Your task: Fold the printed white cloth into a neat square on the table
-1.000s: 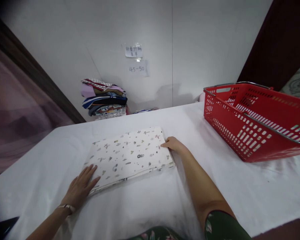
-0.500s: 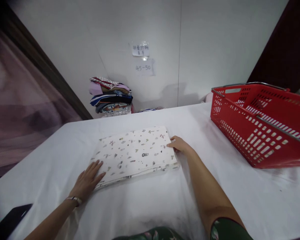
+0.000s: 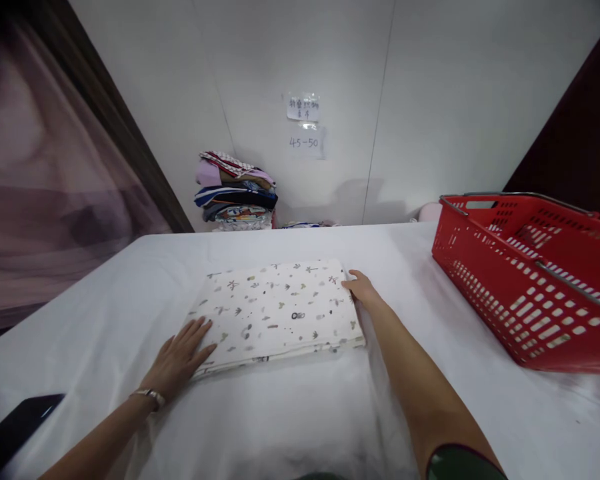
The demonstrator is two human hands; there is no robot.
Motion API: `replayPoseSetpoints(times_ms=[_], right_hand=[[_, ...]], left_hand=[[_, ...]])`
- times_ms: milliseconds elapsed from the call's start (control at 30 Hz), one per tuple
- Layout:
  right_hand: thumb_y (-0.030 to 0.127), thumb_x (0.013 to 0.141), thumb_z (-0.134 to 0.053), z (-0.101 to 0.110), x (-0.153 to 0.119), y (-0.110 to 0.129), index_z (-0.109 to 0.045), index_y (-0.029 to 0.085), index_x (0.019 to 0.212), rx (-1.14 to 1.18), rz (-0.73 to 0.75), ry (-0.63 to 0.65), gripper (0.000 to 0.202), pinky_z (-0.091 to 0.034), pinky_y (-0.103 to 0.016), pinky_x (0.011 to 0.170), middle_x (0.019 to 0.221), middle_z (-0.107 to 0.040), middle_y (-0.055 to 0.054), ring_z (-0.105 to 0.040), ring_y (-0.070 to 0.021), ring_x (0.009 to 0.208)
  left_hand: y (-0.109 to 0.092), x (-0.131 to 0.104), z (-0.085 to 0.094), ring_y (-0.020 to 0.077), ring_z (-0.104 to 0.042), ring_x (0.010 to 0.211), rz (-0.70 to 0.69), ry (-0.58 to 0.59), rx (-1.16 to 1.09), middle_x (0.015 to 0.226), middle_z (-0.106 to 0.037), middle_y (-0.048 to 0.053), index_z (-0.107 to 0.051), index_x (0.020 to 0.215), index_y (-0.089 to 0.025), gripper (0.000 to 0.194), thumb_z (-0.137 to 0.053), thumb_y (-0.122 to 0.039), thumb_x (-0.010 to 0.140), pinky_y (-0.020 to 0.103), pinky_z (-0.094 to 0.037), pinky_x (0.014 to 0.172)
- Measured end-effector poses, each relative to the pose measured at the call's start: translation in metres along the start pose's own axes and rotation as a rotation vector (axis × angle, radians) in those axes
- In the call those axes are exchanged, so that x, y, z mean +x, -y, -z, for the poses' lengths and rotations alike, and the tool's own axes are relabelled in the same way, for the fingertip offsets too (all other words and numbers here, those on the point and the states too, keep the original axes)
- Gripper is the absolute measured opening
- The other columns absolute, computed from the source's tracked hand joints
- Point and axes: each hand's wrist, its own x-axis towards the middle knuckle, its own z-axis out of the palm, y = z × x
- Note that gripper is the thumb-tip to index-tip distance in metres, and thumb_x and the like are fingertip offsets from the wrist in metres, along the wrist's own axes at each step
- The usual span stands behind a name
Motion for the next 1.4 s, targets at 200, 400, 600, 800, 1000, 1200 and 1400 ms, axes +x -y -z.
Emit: replayPoseSetpoints(times_ms=[200, 400, 600, 800, 1000, 1200, 1400], right_hand=[[0.016, 0.068, -0.059, -0.003, 0.001, 0.005, -0.041, 0.016, 0.131, -0.110, 0.011, -0.077, 0.066, -0.045, -0.023, 0.061, 0.082, -0.063, -0.004, -0.059, -0.0154, 0.067], [0.029, 0.074, -0.060, -0.004, 0.025, 0.019, -0.031, 0.018, 0.138, -0.124, -0.029, -0.053, 0.071, -0.047, -0.025, 0.059, 0.085, -0.065, -0.006, -0.059, -0.0151, 0.064], [0.026, 0.072, -0.063, -0.014, 0.055, 0.026, -0.037, 0.015, 0.134, -0.155, -0.050, -0.116, 0.068, -0.047, -0.026, 0.058, 0.088, -0.065, -0.009, -0.059, -0.0164, 0.067], [0.021, 0.072, -0.060, -0.019, 0.060, 0.025, -0.043, 0.014, 0.129, -0.242, 0.006, -0.189, 0.060, -0.046, -0.022, 0.059, 0.089, -0.064, -0.007, -0.059, -0.0150, 0.071], [0.031, 0.074, -0.061, -0.019, 0.070, 0.032, -0.043, 0.012, 0.130, -0.394, 0.024, -0.199, 0.062, -0.046, -0.026, 0.061, 0.089, -0.065, -0.010, -0.060, -0.0181, 0.072], [0.025, 0.076, -0.055, -0.026, 0.070, 0.029, -0.045, 0.014, 0.129, -0.623, 0.108, -0.230, 0.055, -0.041, -0.030, 0.085, 0.111, -0.060, -0.012, -0.055, -0.0241, 0.104], [0.034, 0.079, -0.053, -0.035, 0.043, 0.034, -0.040, 0.012, 0.132, -0.813, 0.135, -0.192, 0.059, -0.039, -0.036, 0.088, 0.117, -0.057, -0.019, -0.052, -0.0300, 0.110]], left_hand=[[0.002, -0.001, -0.003, 0.0232, -0.018, 0.138, -0.014, -0.030, -0.015, 0.148, -0.027, 0.004, -0.031, 0.140, -0.023, 0.059, -0.032, -0.048, 0.087, 0.047, -0.022, 0.108], [0.004, 0.001, -0.007, 0.0243, -0.017, 0.138, -0.002, -0.023, -0.027, 0.149, -0.026, 0.004, -0.031, 0.140, -0.024, 0.060, -0.033, -0.049, 0.086, 0.049, -0.021, 0.108], [0.003, 0.000, -0.004, 0.0241, -0.017, 0.138, 0.014, -0.006, -0.042, 0.149, -0.024, 0.004, -0.031, 0.140, -0.023, 0.061, -0.033, -0.051, 0.086, 0.049, -0.019, 0.108], [0.006, -0.001, -0.010, 0.0245, -0.018, 0.138, -0.013, -0.044, -0.045, 0.148, -0.026, 0.004, -0.031, 0.140, -0.025, 0.060, -0.036, -0.048, 0.086, 0.048, -0.019, 0.108], [0.008, -0.001, -0.013, 0.0249, -0.017, 0.138, -0.013, -0.041, -0.037, 0.149, -0.024, 0.003, -0.029, 0.141, -0.025, 0.061, -0.034, -0.049, 0.086, 0.049, -0.019, 0.108], [0.006, -0.001, -0.012, 0.0252, -0.019, 0.137, -0.014, -0.050, -0.040, 0.148, -0.027, 0.003, -0.032, 0.140, -0.025, 0.060, -0.034, -0.053, 0.086, 0.049, -0.018, 0.108], [0.002, -0.003, -0.009, 0.0257, -0.020, 0.137, 0.006, -0.040, -0.070, 0.148, -0.027, 0.004, -0.034, 0.139, -0.024, 0.060, -0.034, -0.053, 0.086, 0.050, -0.019, 0.108]])
